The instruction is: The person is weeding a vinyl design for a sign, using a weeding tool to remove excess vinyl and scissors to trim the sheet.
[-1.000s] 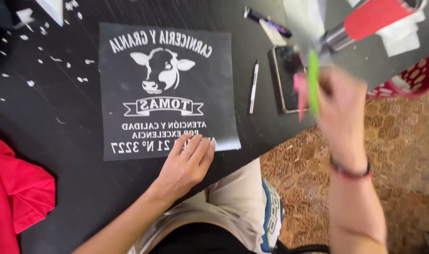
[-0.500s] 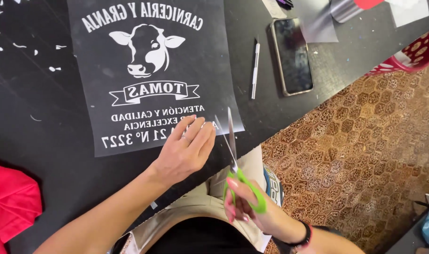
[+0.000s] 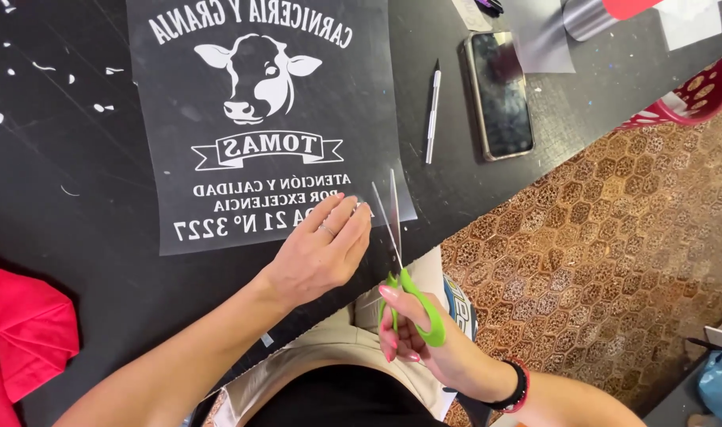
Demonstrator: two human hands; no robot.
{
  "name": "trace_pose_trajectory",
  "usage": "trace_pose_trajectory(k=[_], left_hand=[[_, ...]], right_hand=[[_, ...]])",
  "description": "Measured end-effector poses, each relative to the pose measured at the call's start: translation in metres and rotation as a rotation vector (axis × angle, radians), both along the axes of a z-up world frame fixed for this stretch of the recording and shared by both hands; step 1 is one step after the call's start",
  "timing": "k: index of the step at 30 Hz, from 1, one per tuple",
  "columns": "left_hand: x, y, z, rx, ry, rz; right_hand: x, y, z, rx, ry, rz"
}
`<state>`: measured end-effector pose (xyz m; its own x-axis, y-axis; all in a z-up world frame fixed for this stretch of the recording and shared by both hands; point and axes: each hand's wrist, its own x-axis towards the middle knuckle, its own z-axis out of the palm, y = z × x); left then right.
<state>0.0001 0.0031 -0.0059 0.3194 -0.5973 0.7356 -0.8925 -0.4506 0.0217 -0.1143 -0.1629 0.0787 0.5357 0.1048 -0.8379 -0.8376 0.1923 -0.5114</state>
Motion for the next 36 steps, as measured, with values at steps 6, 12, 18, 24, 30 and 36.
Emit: trace_pose_trajectory(k=[6, 12, 18, 24, 30, 36], left_hand=[[0.003, -0.002, 0.0, -0.035, 0.002, -0.001], [0.003, -0.005, -0.005, -0.01, 0.0, 0.055], [0.001, -0.001, -0.007, 0.015, 0.014, -0.013], [0.001, 0.002, 0.002, -0.033, 0.013, -0.149], [0.002, 0.004, 0.004, -0.046, -0.002, -0.172], [-0.002, 0.001, -0.003, -0.026, 0.002, -0.167]], right_hand=[[0.002, 0.001, -0.003, -0.066, 0.054, -0.016], [-0.004, 0.001, -0.006, -0.091, 0.115, -0.027], [-0.001, 0.003, 0.001, -0.074, 0.138, -0.068], [0.02, 0.003, 0.012, -0.094, 0.129, -0.043], [0.023, 0.003, 0.018, -0.111, 0.145, -0.01], [0.017, 0.005, 0.018, -0.121, 0.204, -0.055]])
